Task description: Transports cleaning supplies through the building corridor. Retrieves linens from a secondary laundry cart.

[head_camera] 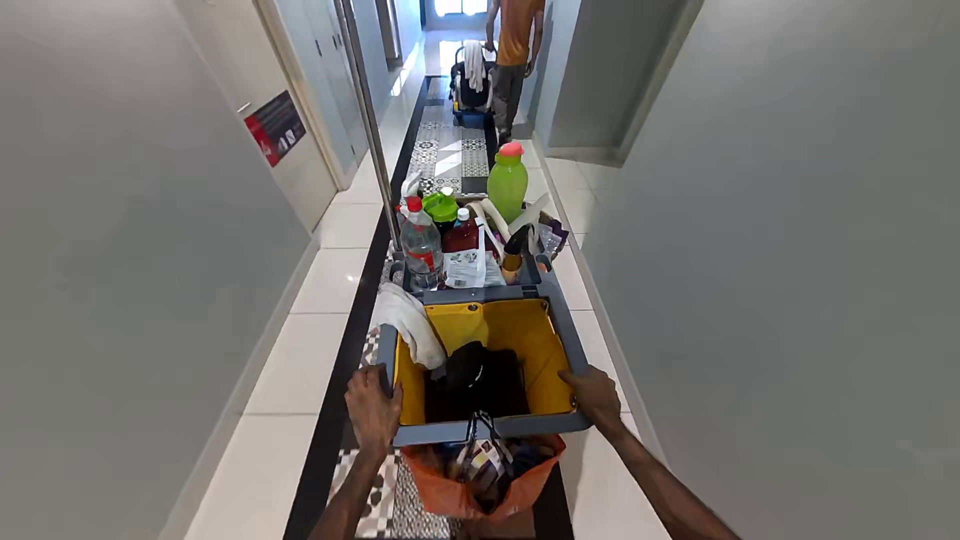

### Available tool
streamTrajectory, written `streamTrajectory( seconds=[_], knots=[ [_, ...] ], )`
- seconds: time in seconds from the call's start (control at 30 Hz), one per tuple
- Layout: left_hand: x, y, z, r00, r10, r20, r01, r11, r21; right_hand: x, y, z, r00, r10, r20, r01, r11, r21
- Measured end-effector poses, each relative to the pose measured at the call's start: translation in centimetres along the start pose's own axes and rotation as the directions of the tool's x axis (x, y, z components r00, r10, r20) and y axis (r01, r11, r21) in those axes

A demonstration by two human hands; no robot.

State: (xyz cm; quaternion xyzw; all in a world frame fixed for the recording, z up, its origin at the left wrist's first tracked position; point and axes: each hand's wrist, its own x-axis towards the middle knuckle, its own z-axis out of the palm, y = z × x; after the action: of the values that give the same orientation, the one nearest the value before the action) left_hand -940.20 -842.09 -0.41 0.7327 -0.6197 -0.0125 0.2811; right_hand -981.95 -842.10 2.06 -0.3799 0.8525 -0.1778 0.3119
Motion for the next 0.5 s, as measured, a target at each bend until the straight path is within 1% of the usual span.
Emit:
streamTrajectory(
  seconds=[0.07,0.17,0.27,0.4,0.5],
  knots=[
    [7.2,1.2,3.2,0.998,0.014,0.053,-0.016,0.999,0.032,6.0,-5.0,0.1,1.0,0.025,-0.012,-0.026,0.999,-0.02],
    [18.7,2.7,7.9,0.997,0.012,0.08,-0.015,0.999,0.039,15.6,-13.3,0.3,0.999,0.05,0.002,-0.05,0.999,-0.018],
    [29.7,3.7,12.7,0.996,-0.005,0.085,0.003,1.0,0.024,24.7,-20.7,1.0,0.999,0.05,0.018,-0.05,0.998,0.038],
    [44.5,5.1,19.6,0.998,0.005,0.056,-0.006,1.0,0.011,37.4,-30.6,2.0,0.999,0.031,0.011,-0.032,0.99,0.138],
    [55.3,6.2,24.3,0.998,-0.015,0.067,0.013,0.999,0.036,46.3,-38.3,2.7,0.999,0.047,0.015,-0.049,0.991,0.122]
  ],
)
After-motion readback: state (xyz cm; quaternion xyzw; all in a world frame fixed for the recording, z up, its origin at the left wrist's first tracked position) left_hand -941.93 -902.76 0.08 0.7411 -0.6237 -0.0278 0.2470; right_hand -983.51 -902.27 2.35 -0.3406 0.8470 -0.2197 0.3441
